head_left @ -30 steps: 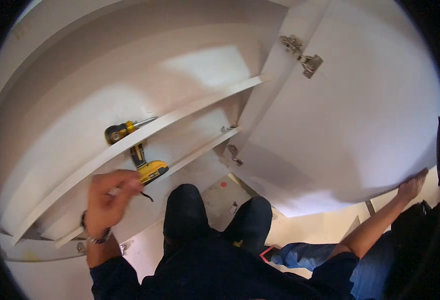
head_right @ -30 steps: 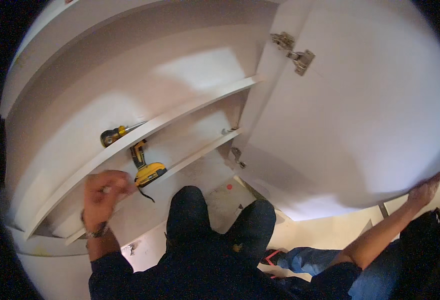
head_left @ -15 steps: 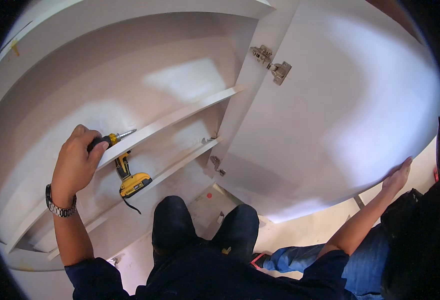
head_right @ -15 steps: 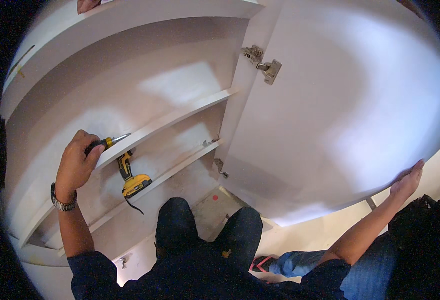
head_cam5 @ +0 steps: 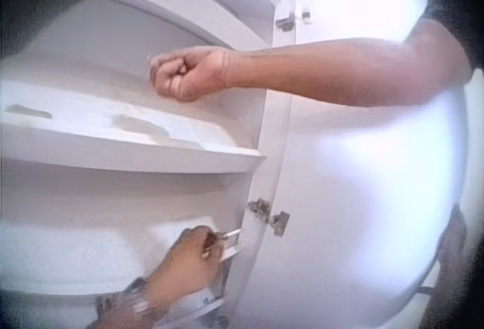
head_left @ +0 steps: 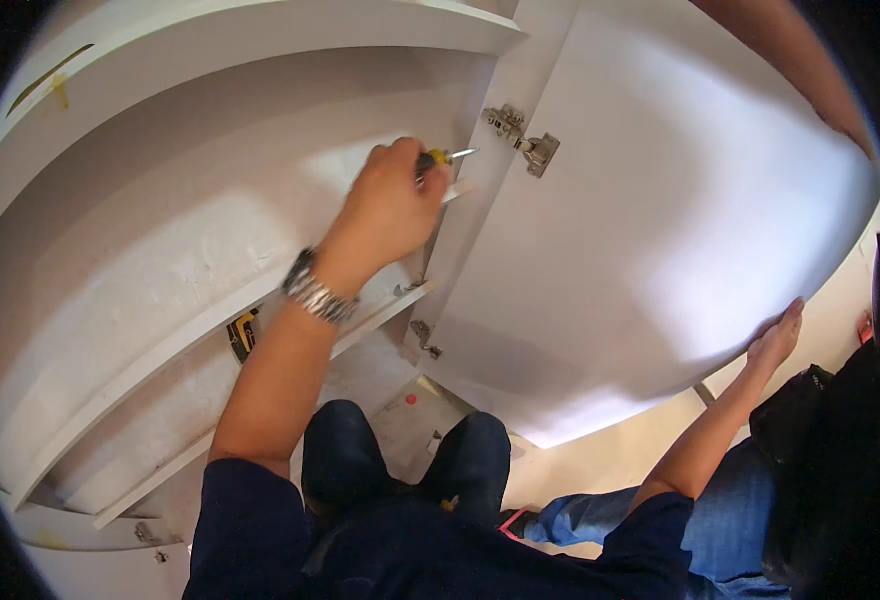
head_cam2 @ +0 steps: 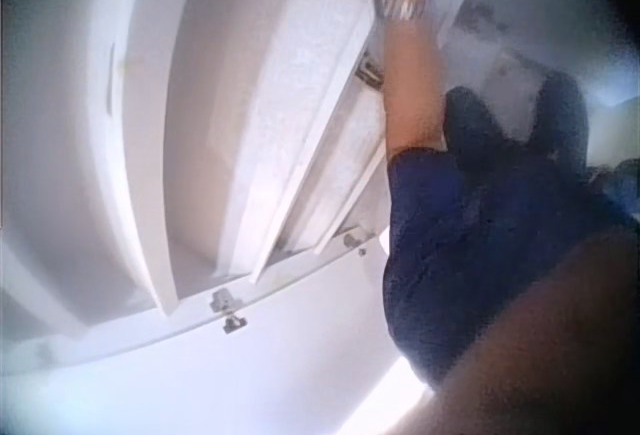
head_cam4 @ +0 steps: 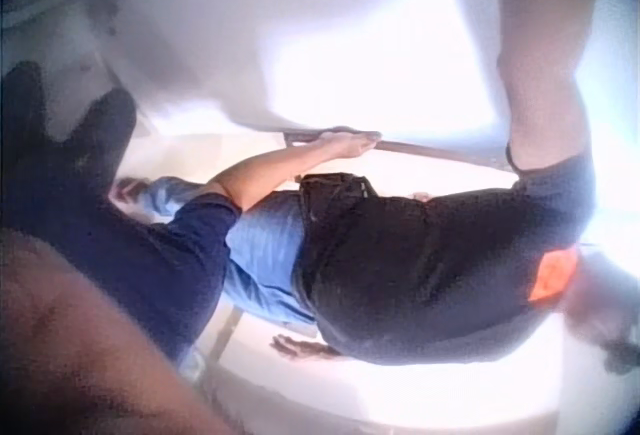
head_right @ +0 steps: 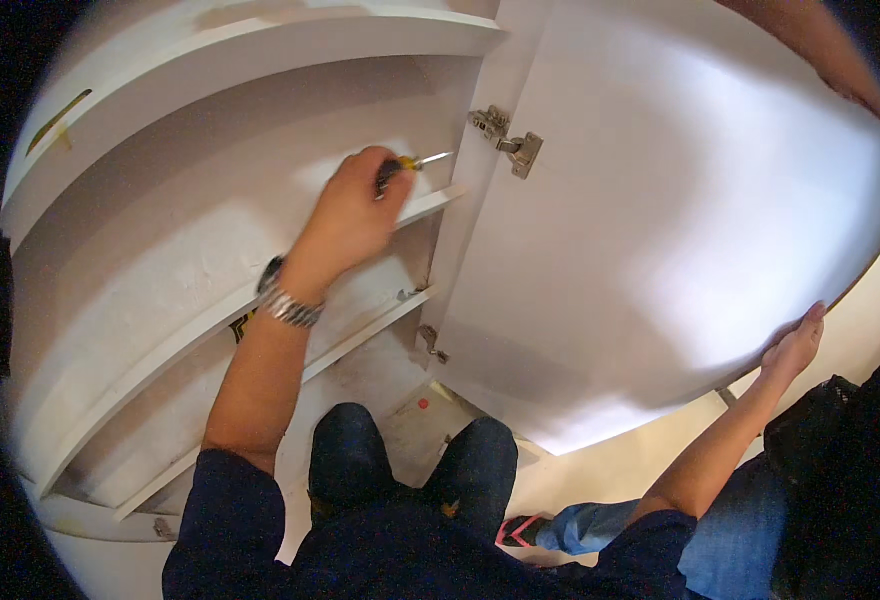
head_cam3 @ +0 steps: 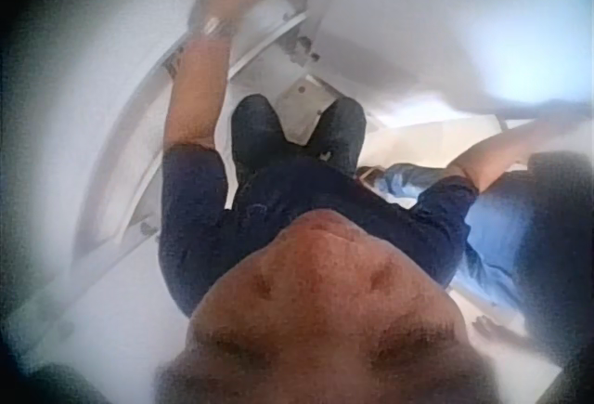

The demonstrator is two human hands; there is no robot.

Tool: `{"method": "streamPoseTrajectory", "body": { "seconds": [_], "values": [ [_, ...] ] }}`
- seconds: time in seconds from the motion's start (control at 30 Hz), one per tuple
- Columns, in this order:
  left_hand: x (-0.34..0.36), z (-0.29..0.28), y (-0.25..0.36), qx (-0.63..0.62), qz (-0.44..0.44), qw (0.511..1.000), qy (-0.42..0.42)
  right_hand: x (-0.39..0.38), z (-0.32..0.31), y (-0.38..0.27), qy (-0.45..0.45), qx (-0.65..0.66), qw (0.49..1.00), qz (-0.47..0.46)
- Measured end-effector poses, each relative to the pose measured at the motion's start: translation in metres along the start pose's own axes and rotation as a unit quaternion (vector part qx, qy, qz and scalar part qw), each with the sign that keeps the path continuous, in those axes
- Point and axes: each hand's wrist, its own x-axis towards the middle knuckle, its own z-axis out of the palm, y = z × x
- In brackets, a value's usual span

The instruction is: The person secures a cabinet door hinge using a power drill and then tightens the screws by hand with a screwdriver.

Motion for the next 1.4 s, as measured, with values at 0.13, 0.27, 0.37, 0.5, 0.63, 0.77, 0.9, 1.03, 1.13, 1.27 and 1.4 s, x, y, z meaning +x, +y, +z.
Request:
{"method": "streamPoseTrajectory", "body": {
  "seconds": [0.13,0.27,0.37,0.5,0.63,0.77,0.9,1.03,1.13,1.27,1.4],
  "values": [
    [0.034,0.034,-0.002,0.024,0.05,0.997,0.049,0.008,-0.003,0.004,-0.006,-0.013,1.0,-0.006],
    [0.051,0.052,-0.009,0.056,0.046,0.996,0.045,0.004,0.0,0.004,0.01,-0.033,0.999,-0.002],
    [0.056,0.055,-0.014,0.079,0.044,0.995,0.045,0.0,0.006,0.005,0.018,-0.035,0.999,0.0],
    [0.058,0.056,-0.013,0.082,0.067,0.993,0.043,0.005,0.005,0.007,0.008,-0.025,0.999,-0.029],
    [0.061,0.056,-0.008,0.142,0.177,0.973,0.036,0.002,0.006,0.006,-0.007,-0.009,1.0,-0.013],
    [0.067,0.056,-0.007,0.171,0.234,0.956,0.053,-0.007,0.013,0.002,-0.012,-0.006,1.0,0.013],
    [0.073,0.049,-0.015,0.193,0.222,0.954,0.063,0.001,0.002,0.005,-0.057,0.001,0.998,-0.005],
    [0.079,0.041,-0.023,0.144,0.108,0.983,-0.034,-0.002,0.007,0.005,-0.044,0.005,0.999,-0.019],
    [0.081,0.041,-0.019,0.224,0.185,0.957,-0.017,0.0,0.005,0.005,-0.037,0.002,0.998,-0.044],
    [0.083,0.04,-0.011,0.313,0.238,0.919,0.025,0.002,0.0,0.01,-0.058,0.018,0.998,-0.01],
    [0.085,0.033,-0.005,0.298,0.189,0.935,-0.022,-0.003,0.004,0.008,-0.081,0.045,0.996,-0.007]
  ]
}}
